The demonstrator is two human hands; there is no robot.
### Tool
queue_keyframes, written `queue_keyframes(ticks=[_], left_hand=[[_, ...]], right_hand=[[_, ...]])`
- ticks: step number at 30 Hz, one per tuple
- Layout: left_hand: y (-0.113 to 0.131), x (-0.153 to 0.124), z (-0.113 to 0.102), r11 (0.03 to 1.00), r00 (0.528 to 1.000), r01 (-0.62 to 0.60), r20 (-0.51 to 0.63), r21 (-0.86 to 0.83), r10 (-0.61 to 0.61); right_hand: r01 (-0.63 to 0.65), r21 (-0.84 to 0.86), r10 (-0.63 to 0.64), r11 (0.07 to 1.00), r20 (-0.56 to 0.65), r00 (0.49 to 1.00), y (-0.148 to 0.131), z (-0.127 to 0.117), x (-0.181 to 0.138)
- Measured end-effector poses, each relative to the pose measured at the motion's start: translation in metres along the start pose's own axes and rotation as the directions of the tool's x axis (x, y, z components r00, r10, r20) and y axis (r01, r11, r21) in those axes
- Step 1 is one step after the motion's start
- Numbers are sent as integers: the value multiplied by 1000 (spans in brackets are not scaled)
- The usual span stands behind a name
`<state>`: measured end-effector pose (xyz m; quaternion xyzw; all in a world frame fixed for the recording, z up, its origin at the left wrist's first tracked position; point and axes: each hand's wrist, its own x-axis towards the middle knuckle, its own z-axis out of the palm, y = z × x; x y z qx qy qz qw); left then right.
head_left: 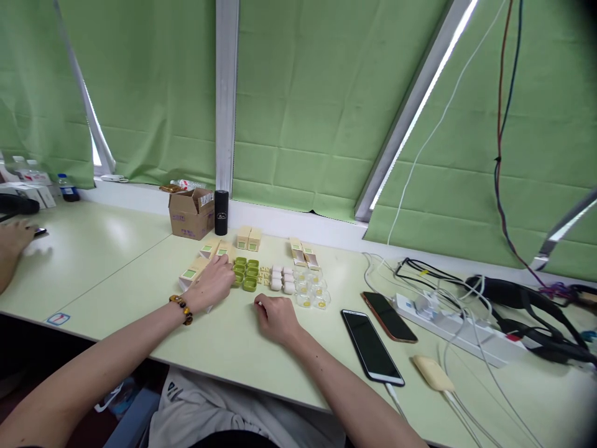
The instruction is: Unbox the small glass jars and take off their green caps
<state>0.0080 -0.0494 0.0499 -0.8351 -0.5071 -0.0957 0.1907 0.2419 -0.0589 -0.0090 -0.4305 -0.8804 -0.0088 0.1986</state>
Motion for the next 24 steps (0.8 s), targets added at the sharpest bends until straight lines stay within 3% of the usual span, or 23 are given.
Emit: queue_keyframes(ticks=[12, 24], left_hand=[[0, 5, 18, 999, 998, 46, 33, 11, -46], [-4, 4, 25, 985, 996, 82, -22, -154, -86]], right_hand=[[1, 7, -1, 1000, 4, 1000, 0, 2, 0], [-25, -41, 27, 999, 68, 997, -4, -2, 3]])
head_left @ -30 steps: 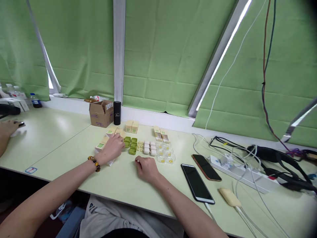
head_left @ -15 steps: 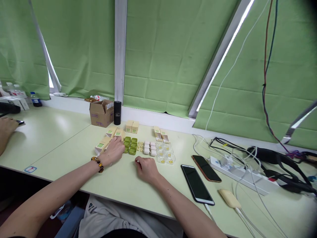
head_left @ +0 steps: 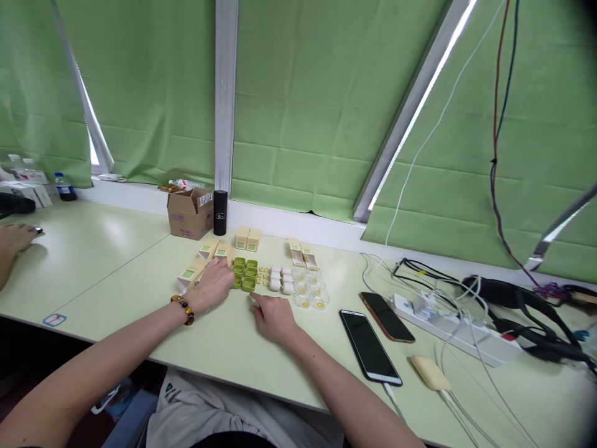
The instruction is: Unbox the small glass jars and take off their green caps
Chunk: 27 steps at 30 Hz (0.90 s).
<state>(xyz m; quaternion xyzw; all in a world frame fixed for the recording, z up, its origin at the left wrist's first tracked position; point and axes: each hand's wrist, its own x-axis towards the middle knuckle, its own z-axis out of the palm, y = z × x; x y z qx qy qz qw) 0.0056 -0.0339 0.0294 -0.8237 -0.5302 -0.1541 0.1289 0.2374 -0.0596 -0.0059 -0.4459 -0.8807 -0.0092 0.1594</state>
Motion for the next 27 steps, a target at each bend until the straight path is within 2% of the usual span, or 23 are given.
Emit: queue_keyframes(ticks=[4, 9, 17, 20, 24, 27], left_hand=[[-2, 1, 6, 1000, 1000, 7, -6, -4, -7], [-2, 1, 10, 996, 1000, -19, 4, 87, 18], [-1, 2, 7, 1000, 1000, 15, -8, 0, -15], [1, 1, 4, 1000, 1000, 19, -5, -18, -19], [4, 1, -7, 996, 998, 3, 58, 86, -8], [3, 5, -18, 993, 999, -29, 35, 112, 26]], right_hand=[[8, -39, -6, 999, 40, 999, -4, -3, 2], [6, -67, -1, 998, 77, 997, -7, -6, 4], [15, -77, -8, 997, 80, 997, -7, -6, 4], [15, -76, -7, 997, 99, 995, -8, -7, 4], [18, -72, -9, 997, 119, 993, -9, -10, 4], [17, -65, -9, 998, 117, 993, -9, -10, 4]])
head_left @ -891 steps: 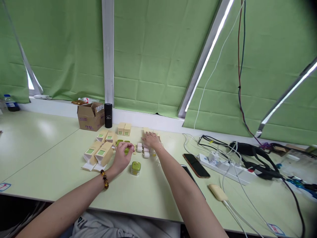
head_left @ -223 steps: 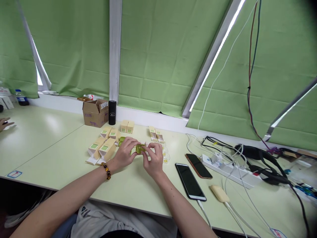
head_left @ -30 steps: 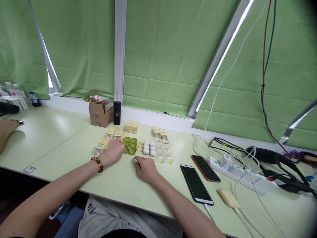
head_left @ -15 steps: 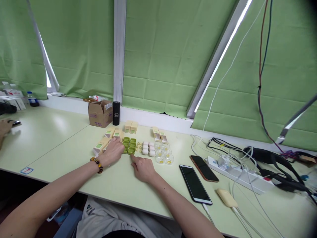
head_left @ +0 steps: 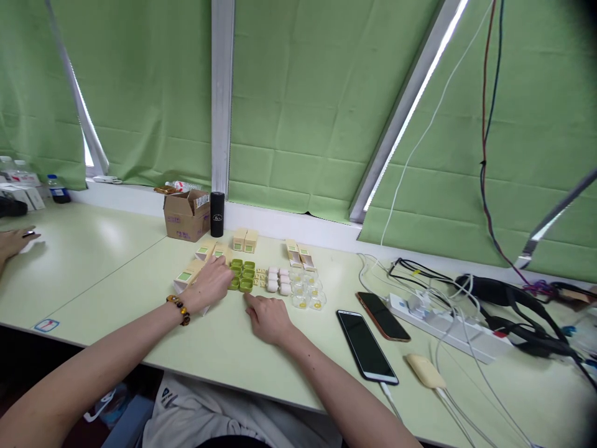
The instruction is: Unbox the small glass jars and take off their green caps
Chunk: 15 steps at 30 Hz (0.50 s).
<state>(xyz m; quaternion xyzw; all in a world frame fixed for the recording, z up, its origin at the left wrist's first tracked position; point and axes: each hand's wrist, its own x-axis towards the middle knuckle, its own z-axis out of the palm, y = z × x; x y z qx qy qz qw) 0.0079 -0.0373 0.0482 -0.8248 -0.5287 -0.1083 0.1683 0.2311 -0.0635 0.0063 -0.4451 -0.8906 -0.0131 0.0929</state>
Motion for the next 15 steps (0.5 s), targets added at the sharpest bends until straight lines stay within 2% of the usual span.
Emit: queue_keyframes(ticks=[4, 7, 10, 15], left_hand=[[-10, 21, -11, 1000, 999, 18, -47, 10, -17], [-20, 47, -11, 998, 995, 61, -76, -33, -63], [-30, 75, -2, 994, 991, 95, -90, -47, -99], [-38, 120, 19, 990, 989, 137, -49, -16, -138]], right_hand=[[1, 5, -1, 1000, 3, 1000, 1, 1, 0], [8, 11, -8, 1000, 0, 1000, 1, 1, -1], [14, 28, -14, 999, -5, 1000, 2, 2, -1], [24, 52, -22, 998, -25, 999, 2, 2, -1]])
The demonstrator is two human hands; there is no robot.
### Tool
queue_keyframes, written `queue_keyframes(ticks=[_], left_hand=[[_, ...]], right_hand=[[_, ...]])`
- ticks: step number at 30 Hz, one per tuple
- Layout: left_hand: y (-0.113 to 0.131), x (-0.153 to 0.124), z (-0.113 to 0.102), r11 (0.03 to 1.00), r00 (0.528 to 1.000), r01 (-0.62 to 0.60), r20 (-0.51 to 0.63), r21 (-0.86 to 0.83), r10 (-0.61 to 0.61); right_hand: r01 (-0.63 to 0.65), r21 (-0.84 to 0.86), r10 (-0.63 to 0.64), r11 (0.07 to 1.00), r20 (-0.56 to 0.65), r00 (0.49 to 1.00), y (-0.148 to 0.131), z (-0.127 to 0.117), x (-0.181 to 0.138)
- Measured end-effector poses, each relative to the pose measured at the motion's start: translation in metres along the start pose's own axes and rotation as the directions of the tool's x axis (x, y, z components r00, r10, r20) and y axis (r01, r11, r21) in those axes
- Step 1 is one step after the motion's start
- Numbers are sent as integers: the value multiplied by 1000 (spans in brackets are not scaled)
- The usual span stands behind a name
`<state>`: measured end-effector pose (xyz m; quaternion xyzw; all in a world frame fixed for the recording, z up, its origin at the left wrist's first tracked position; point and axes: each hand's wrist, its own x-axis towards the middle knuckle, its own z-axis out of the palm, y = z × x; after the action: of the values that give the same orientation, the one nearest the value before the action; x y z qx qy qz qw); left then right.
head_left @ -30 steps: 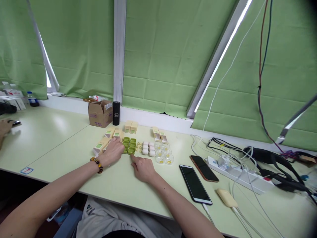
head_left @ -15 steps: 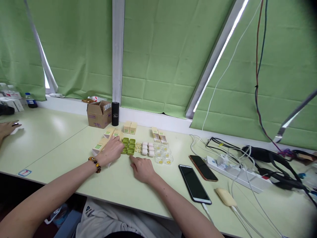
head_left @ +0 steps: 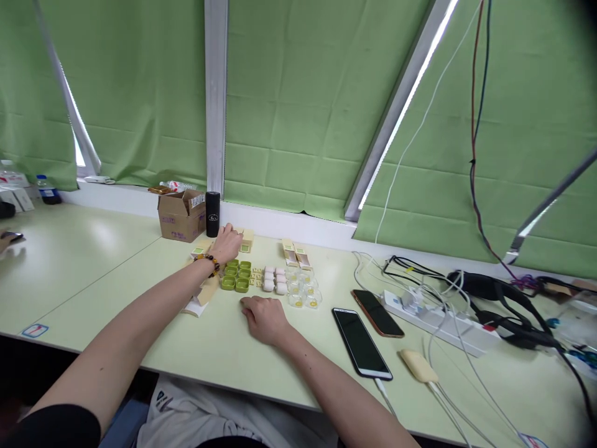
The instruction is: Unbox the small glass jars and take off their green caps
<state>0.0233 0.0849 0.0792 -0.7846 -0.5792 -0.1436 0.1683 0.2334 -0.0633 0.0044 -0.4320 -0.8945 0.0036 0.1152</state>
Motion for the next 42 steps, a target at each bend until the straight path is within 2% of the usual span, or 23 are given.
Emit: queue_keyframes(ticks=[5, 9, 13, 18, 25, 33, 36, 38, 39, 40, 42], left_hand=[[3, 28, 26, 997, 995, 79, 64, 20, -80], [2, 36, 43, 993, 984, 119, 134, 15, -120], [0, 39, 50, 995, 984, 98, 150, -1, -96], [4, 42, 51, 996, 989, 68, 136, -53, -60], [12, 40, 47, 973, 993, 103, 70, -205, -91], [27, 32, 21, 836, 993, 80, -28, -542, -113], [36, 16, 7, 731, 991, 47, -57, -680, -117], [42, -3, -3, 429, 989, 10, -53, -903, -136], [45, -15, -9, 298, 992, 5, -32, -955, -122], [47, -26, -15, 195, 994, 9, -12, -981, -104], [52, -50, -24, 53, 997, 37, 33, -998, -73]], right_hand=[[10, 1, -10, 1000, -6, 1000, 1, 0, 0], [12, 0, -12, 1000, -12, 1000, 2, 2, 0], [14, -4, -14, 1000, -8, 1000, 2, 3, 0], [19, -4, -19, 1000, -16, 1000, 1, 2, 0], [4, 11, -4, 1000, 11, 1000, -1, -2, 0], [-31, 65, 32, 997, -17, 999, 0, -8, -4], [-83, 161, 99, 983, -96, 990, 9, -9, -3], [-119, 292, 173, 949, -167, 971, 18, -6, -1], [-128, 372, 214, 919, -200, 956, 23, -5, 1], [-128, 455, 255, 881, -230, 939, 28, -3, 3], [-89, 623, 325, 777, -276, 905, 36, 0, 8]])
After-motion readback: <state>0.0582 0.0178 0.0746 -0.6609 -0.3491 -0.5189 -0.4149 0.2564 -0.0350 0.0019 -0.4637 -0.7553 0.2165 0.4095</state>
